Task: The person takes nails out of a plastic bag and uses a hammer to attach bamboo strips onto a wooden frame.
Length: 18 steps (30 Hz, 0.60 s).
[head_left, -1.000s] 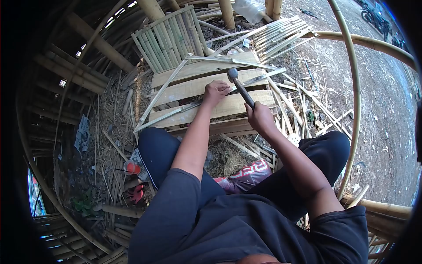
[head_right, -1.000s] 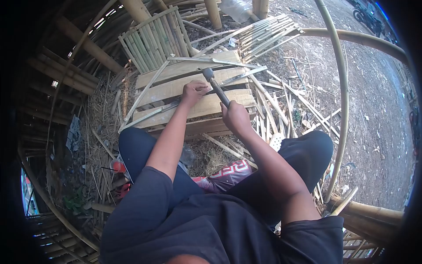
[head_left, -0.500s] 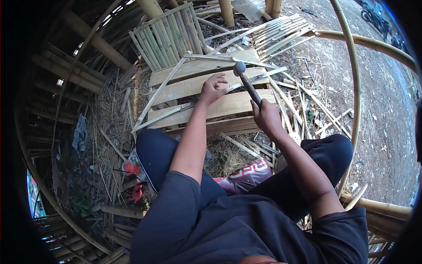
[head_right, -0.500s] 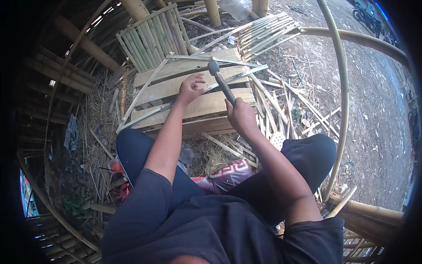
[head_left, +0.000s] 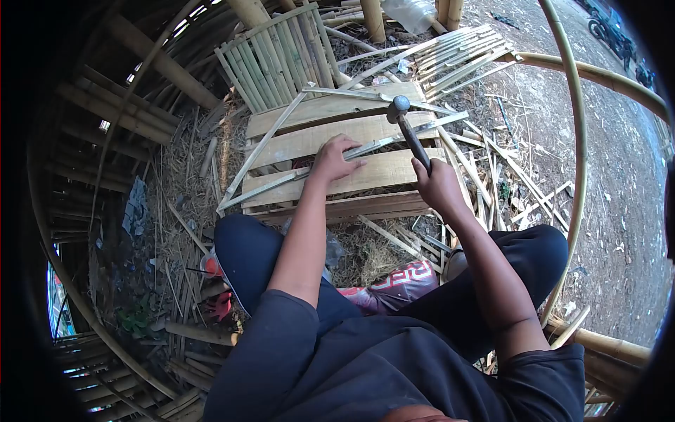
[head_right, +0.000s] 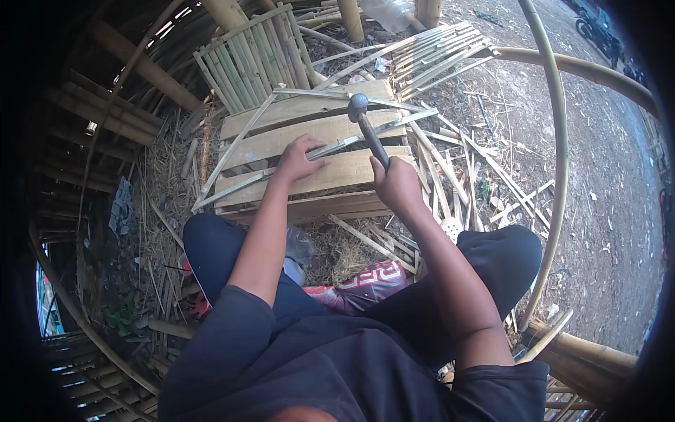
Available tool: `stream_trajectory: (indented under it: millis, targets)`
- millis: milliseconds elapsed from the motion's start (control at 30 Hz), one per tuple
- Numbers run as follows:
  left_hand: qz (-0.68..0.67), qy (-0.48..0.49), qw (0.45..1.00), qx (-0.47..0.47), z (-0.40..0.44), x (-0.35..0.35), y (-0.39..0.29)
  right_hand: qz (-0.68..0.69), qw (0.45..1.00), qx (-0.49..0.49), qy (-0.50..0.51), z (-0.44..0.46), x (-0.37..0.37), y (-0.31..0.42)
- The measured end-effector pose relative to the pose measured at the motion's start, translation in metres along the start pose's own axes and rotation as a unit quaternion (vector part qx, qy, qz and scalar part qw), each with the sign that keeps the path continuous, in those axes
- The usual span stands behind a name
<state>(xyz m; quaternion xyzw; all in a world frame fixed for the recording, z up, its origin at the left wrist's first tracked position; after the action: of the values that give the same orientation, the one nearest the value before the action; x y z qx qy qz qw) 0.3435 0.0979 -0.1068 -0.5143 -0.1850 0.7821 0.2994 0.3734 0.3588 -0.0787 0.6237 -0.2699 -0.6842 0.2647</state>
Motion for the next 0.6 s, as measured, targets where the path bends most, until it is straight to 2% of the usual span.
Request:
stream_trajectory:
  millis: [100, 200, 300, 500, 600]
  targets:
    - [-0.005, -0.003, 1.000, -0.023, -0.004, 0.006, 0.010, -0.005, 1.000, 0.005, 0.004, 0.003, -0.002, 0.005]
    - [-0.033, -0.035, 0.999, 0.001, -0.002, 0.005, 0.010, -0.004, 1.000, 0.015, 0.009, 0.004, -0.002, 0.004]
    - [-0.034, -0.021, 0.999, -0.013, -0.003, 0.006, 0.013, -0.003, 1.000, 0.007, -0.006, 0.006, 0.001, -0.002]
    - [-0.001, -0.027, 0.999, 0.023, -0.004, 0.008, 0.011, -0.005, 1.000, 0.014, -0.003, 0.003, -0.001, -0.004]
    - [0.019, -0.022, 1.000, -0.003, -0.006, 0.007, 0.011, -0.006, 1.000, 0.019, 0.003, 0.001, -0.002, -0.005]
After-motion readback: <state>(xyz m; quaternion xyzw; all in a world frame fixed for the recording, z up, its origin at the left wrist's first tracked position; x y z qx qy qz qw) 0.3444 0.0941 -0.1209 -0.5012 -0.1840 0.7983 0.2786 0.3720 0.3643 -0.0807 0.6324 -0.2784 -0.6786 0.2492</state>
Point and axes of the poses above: each hand's wrist, its own z-axis towards the middle knuckle, its own x-axis out of the palm, y = z × x, the point moved 10 cm from there along z, towards the middle knuckle, and after that the axes turned 11 degrees about -y, right-handed, at the moved point
